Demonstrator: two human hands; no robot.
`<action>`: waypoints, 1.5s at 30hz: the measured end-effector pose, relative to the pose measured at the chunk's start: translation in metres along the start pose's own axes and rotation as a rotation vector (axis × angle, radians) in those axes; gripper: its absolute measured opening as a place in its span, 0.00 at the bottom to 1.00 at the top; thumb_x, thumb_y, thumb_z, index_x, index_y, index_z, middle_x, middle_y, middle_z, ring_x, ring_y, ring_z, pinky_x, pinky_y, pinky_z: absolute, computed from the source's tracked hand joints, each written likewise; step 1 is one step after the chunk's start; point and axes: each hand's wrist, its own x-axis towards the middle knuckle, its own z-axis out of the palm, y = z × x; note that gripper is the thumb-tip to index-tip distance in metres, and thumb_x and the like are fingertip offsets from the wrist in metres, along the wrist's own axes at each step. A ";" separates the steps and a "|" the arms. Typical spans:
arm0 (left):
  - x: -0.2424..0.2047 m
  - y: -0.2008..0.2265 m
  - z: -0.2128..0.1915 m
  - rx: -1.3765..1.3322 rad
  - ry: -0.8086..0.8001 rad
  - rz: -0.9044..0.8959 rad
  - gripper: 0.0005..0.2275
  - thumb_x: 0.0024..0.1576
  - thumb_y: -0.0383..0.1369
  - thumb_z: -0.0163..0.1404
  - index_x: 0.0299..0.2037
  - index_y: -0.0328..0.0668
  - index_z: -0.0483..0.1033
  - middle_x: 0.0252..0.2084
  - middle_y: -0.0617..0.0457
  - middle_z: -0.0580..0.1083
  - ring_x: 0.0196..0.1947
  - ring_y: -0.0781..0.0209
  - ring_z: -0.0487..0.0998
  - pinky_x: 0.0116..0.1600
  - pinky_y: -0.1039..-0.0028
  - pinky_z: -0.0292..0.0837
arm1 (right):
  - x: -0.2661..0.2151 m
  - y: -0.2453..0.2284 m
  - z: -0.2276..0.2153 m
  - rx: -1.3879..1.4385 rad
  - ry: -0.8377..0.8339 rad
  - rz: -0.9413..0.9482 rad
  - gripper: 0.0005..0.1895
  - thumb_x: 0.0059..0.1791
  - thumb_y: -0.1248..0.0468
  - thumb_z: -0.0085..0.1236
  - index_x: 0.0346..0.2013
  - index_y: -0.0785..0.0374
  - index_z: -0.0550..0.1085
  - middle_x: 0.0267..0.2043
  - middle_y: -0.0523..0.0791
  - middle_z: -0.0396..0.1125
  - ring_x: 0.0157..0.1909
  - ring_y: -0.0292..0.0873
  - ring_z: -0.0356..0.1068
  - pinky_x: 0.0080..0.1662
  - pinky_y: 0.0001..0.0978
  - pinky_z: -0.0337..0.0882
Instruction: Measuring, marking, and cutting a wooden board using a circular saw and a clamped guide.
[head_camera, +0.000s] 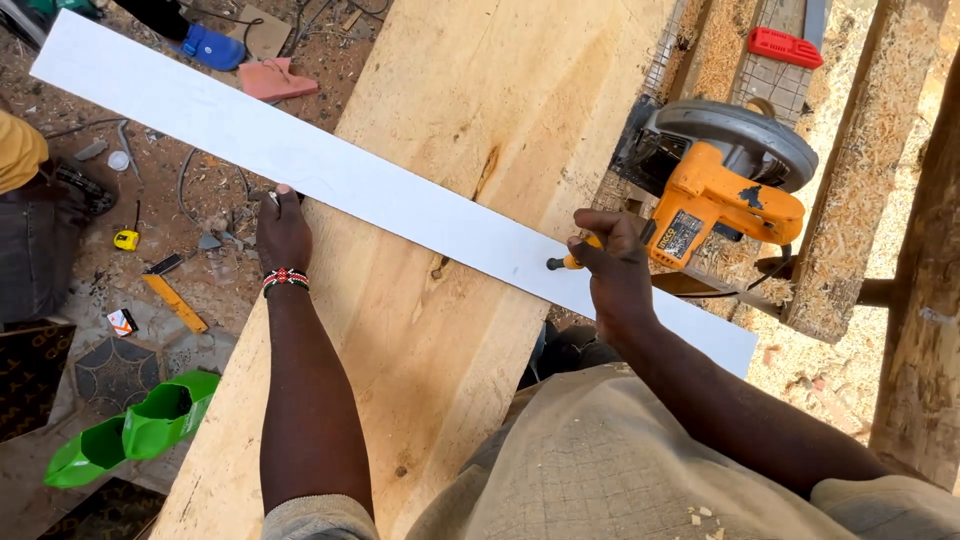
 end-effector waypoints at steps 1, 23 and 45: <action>0.004 -0.004 0.001 0.034 -0.004 -0.019 0.26 0.69 0.57 0.30 0.53 0.45 0.72 0.58 0.39 0.73 0.63 0.33 0.68 0.67 0.47 0.61 | -0.003 0.002 0.012 0.175 0.149 -0.028 0.07 0.55 0.70 0.52 0.47 0.57 0.70 0.56 0.45 0.64 0.54 0.39 0.59 0.52 0.37 0.58; -0.086 0.113 -0.018 0.061 0.299 0.095 0.19 0.70 0.44 0.31 0.41 0.39 0.73 0.39 0.30 0.76 0.46 0.26 0.77 0.52 0.41 0.70 | 0.248 -0.103 -0.061 -0.511 -0.246 -0.057 0.27 0.60 0.59 0.47 0.68 0.71 0.55 0.61 0.63 0.59 0.63 0.65 0.61 0.59 0.60 0.63; -0.063 0.098 -0.005 0.125 0.633 -0.152 0.21 0.70 0.48 0.30 0.63 0.55 0.71 0.29 0.58 0.81 0.34 0.47 0.82 0.37 0.54 0.73 | 0.529 -0.067 -0.098 -1.728 -0.127 -0.321 0.32 0.48 0.56 0.52 0.64 0.69 0.68 0.62 0.60 0.65 0.63 0.63 0.61 0.55 0.59 0.69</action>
